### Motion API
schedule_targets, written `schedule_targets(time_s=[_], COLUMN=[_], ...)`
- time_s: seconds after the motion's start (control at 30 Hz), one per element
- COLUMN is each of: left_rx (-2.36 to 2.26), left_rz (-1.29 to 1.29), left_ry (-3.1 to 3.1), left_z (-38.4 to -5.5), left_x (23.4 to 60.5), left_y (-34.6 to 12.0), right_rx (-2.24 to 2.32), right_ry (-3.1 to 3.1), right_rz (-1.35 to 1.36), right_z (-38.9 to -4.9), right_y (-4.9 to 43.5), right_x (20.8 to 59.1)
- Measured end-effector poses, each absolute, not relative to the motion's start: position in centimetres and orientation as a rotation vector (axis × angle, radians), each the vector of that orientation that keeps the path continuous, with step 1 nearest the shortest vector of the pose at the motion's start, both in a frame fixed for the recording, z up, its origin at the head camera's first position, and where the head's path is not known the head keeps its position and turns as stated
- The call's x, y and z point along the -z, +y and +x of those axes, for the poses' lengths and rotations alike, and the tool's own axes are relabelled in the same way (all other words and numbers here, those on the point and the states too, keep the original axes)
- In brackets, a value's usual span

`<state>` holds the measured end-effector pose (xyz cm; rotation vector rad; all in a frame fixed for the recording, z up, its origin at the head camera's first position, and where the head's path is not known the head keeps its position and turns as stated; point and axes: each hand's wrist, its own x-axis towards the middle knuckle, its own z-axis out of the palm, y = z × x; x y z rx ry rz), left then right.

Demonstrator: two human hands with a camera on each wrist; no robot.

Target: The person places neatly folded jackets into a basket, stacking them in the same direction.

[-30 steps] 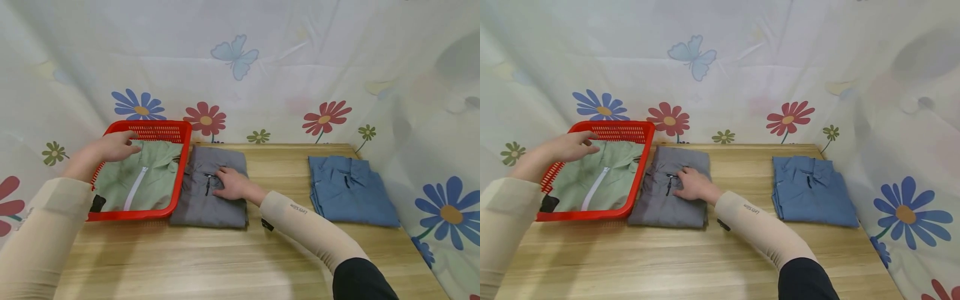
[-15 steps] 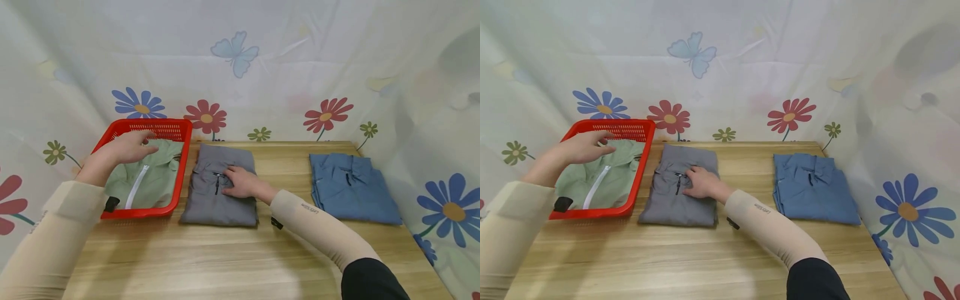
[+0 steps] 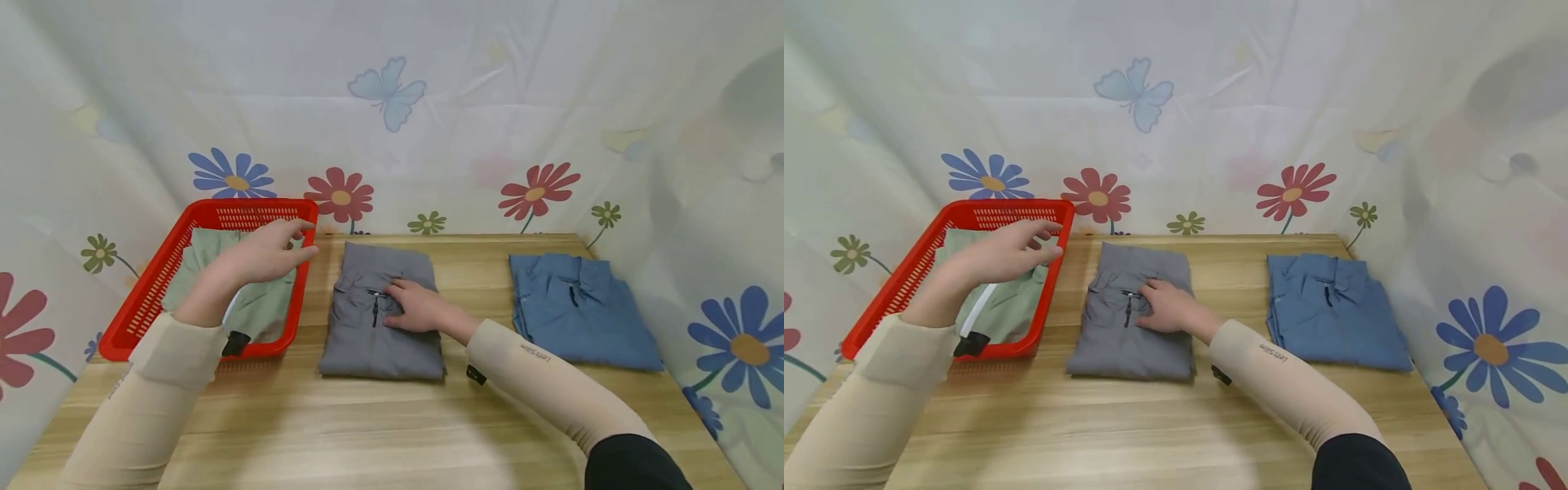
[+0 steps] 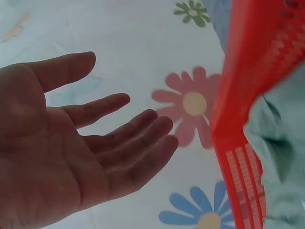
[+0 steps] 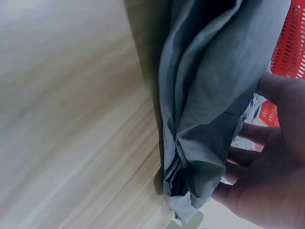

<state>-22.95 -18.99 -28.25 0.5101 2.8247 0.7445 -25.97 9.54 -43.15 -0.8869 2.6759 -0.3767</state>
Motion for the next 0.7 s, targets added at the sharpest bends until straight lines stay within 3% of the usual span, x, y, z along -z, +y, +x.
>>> schedule_targets(time_s=[0.37, 0.7], left_rx=[-1.12, -1.426], left_rz=[0.563, 0.297], left_ry=[2.673, 2.49], left_z=[-20.8, -20.3], left_x=[30.5, 35.3], left_y=[-15.2, -12.3], right_rx=[0.422, 0.497], right_ry=[2.669, 2.667], right_rz=[-0.874, -0.834], right_z=[-25.4, -25.1], right_y=[11.6, 13.0], right_x=[43.2, 43.2])
